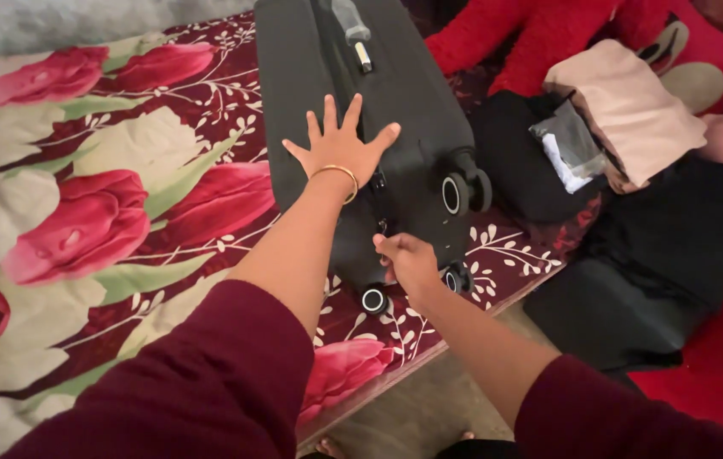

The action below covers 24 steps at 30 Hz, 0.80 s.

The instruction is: Open a black suitcase on a bed and inspect the interior compartments.

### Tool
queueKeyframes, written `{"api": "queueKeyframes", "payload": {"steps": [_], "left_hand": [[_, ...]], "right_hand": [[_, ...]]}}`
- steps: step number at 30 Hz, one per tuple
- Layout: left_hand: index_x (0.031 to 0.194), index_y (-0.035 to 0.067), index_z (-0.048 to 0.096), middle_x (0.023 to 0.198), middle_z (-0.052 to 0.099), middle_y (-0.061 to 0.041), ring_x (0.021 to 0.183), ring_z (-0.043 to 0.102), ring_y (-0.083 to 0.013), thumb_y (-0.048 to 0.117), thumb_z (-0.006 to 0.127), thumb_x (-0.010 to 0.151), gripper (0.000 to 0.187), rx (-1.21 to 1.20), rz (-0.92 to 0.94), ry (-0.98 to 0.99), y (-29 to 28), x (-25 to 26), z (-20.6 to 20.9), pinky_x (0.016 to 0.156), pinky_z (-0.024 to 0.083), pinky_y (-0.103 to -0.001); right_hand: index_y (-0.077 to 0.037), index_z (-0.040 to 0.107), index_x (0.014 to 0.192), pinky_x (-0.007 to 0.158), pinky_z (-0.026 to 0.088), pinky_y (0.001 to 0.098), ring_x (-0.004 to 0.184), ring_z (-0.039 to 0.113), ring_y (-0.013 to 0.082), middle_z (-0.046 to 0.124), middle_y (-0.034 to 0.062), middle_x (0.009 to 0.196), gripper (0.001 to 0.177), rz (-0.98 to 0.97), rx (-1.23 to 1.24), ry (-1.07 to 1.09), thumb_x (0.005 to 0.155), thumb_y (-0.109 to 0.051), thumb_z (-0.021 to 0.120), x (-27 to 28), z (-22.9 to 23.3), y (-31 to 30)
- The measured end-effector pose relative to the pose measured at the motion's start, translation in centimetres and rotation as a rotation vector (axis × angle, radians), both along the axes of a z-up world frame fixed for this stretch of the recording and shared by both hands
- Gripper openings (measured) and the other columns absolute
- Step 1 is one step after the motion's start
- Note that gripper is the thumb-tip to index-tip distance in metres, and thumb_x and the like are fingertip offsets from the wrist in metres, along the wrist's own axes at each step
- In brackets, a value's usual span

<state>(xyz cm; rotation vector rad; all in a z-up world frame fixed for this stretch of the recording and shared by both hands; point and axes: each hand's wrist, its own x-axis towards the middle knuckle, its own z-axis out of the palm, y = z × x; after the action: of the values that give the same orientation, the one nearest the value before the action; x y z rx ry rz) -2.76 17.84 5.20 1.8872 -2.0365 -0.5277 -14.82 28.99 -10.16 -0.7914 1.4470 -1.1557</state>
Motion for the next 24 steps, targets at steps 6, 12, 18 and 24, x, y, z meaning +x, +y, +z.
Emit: {"api": "queueKeyframes", "payload": {"steps": [6, 12, 18, 24], "left_hand": [[0.161, 0.041, 0.022, 0.172, 0.008, 0.001, 0.158, 0.008, -0.0305, 0.081, 0.043, 0.086, 0.088, -0.042, 0.036, 0.0, 0.1, 0.9, -0.5, 0.119, 0.004, -0.074], [0.161, 0.042, 0.022, 0.172, 0.008, 0.002, 0.158, 0.008, -0.029, 0.081, 0.042, 0.085, 0.088, -0.028, 0.046, 0.004, -0.1, 1.3, -0.7, 0.12, 0.004, -0.072], [0.16, 0.043, 0.022, 0.172, 0.008, 0.003, 0.158, 0.008, -0.0289, 0.082, 0.042, 0.084, 0.088, -0.028, 0.037, 0.009, -0.1, 1.1, -0.6, 0.12, 0.004, -0.071], [0.16, 0.044, 0.023, 0.172, 0.008, 0.003, 0.158, 0.008, -0.0289, 0.082, 0.043, 0.083, 0.088, -0.042, 0.044, 0.028, -0.4, 1.6, -1.3, 0.12, 0.003, -0.071]], "right_hand": [[-0.002, 0.075, 0.095, 0.052, 0.044, 0.0282, 0.054, 0.052, 0.0125, 0.063, 0.0047, 0.071, 0.028, 0.124, -0.091, 0.153, 0.098, -0.028, 0.064, 0.7, -0.2, -0.3], [-0.006, 0.072, 0.115, 0.072, 0.058, 0.0346, 0.064, 0.063, 0.0164, 0.068, 0.0041, 0.078, 0.032, 0.163, 0.083, -0.47, 0.101, -0.027, 0.052, 0.5, -0.5, -1.0], [-0.009, 0.07, 0.114, 0.073, 0.058, 0.0358, 0.065, 0.063, 0.0163, 0.065, 0.0002, 0.078, 0.026, 0.095, 0.231, -0.364, 0.1, -0.029, 0.062, -0.2, 0.5, -0.3], [-0.004, 0.078, 0.097, 0.048, 0.05, 0.0311, 0.05, 0.058, 0.0183, 0.066, 0.0069, 0.068, 0.021, 0.105, 0.135, 0.144, 0.096, -0.023, 0.068, -2.0, -3.1, -1.0]]}}
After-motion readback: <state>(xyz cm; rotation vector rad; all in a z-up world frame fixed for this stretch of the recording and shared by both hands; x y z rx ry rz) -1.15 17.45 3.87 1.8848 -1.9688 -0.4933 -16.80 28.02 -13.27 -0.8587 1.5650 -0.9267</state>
